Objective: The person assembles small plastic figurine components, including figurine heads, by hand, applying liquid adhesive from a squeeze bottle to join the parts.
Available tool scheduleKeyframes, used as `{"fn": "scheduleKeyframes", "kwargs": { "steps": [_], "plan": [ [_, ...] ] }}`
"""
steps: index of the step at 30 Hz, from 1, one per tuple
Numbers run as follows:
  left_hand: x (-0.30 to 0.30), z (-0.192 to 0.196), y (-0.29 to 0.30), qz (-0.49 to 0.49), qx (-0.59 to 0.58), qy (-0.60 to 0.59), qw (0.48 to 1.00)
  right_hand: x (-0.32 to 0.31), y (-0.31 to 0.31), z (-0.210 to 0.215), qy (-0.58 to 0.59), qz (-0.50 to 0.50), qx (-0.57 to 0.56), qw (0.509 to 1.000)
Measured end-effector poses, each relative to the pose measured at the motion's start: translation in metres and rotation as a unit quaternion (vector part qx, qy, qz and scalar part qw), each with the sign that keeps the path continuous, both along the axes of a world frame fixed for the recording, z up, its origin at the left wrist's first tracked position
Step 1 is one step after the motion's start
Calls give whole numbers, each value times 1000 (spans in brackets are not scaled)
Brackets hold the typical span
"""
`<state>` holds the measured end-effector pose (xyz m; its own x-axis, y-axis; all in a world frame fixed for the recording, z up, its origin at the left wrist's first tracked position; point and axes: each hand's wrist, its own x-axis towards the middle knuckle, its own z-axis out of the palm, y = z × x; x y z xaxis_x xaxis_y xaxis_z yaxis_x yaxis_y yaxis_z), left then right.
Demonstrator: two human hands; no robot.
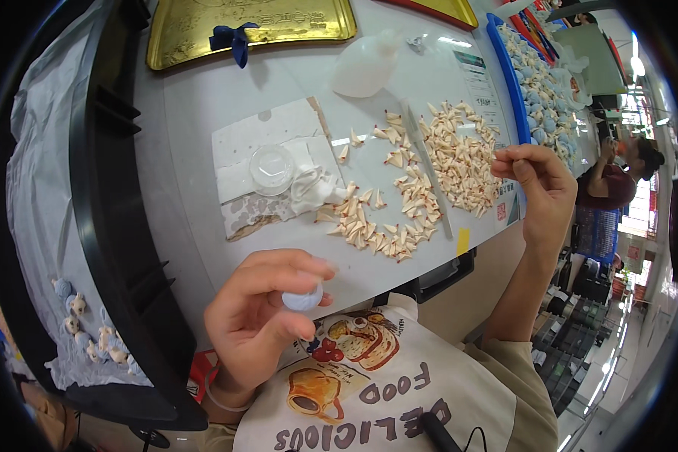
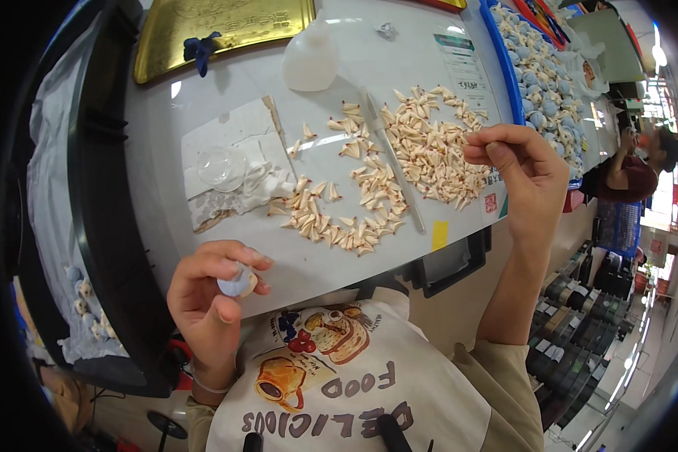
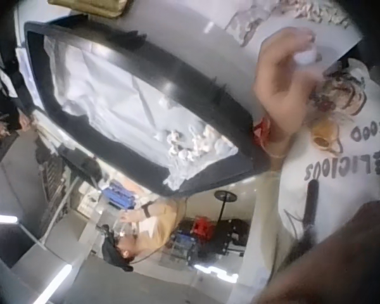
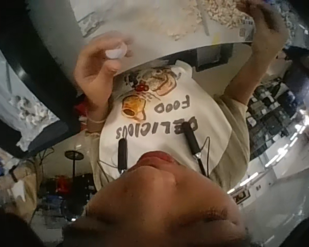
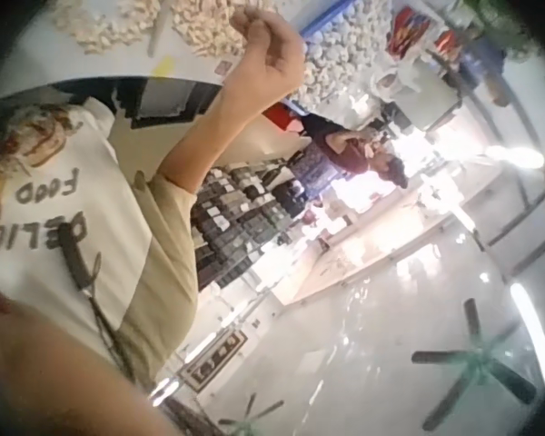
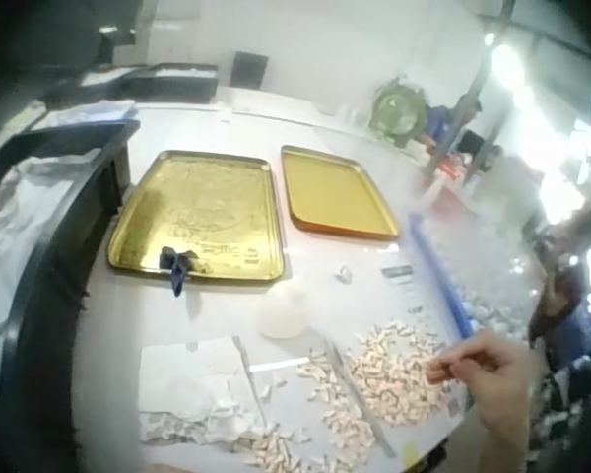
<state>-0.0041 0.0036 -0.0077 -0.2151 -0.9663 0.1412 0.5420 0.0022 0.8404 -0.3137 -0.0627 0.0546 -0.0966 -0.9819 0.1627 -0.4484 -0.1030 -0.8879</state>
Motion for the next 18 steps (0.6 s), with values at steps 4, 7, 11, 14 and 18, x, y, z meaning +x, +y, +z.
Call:
{"fn": "scheduleKeyframes", "kwargs": {
  "steps": [4, 7, 11, 14, 18],
  "plan": [
    [0, 12, -3, -30, 70, -37, 996, 6, -3, 5, -11, 22, -3, 1000],
    [3, 6, -4, -58, 25, -62, 996, 11, -7, 7, -35, 11, -8, 999],
    [2, 9, -6, -74, 69, -13, 995, 18, -12, 7, -35, 26, -1, 999],
    [4, 6, -7, -90, 45, -39, 994, 25, -20, 8, -43, 65, -10, 997],
    [4, 10, -10, -108, 62, -58, 990, 36, -35, 14, 101, 166, -69, 978]
  ]
}}
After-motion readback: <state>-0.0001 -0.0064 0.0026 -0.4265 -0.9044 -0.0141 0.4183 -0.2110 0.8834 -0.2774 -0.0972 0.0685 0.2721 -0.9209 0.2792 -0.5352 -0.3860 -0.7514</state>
